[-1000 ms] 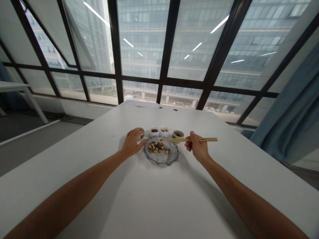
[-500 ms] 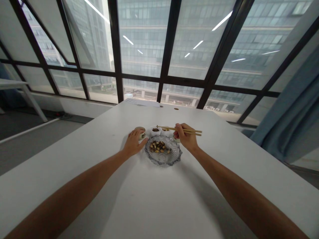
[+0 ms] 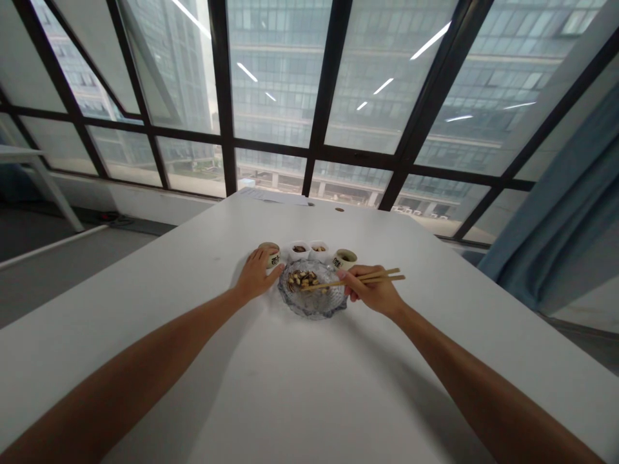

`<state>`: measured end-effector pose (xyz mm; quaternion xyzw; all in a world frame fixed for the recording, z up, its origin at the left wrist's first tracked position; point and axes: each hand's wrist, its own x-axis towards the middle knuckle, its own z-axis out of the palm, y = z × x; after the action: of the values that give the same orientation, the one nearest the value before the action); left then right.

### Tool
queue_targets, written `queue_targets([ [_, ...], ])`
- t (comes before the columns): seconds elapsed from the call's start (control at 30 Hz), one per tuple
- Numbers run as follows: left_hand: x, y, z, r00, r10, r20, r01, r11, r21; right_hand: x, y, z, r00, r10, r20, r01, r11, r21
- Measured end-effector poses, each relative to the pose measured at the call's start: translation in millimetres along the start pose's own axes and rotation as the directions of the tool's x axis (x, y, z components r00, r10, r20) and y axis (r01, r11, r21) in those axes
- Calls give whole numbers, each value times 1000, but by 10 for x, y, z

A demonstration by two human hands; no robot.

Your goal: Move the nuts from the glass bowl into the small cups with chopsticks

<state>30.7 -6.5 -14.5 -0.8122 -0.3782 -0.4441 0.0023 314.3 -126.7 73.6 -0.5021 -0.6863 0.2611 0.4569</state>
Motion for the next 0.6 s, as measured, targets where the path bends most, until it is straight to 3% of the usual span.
queue_targets([
  [0.23,-8,-4,4,1000,-6,-5,6,1000,11,26,128,-117,973,-44,-225,53,998,35],
  [0.6,-9,1,-9,1000,-9,0,9,1000,12,-64,-16,-114,965,-143,-222,87,965,-246],
])
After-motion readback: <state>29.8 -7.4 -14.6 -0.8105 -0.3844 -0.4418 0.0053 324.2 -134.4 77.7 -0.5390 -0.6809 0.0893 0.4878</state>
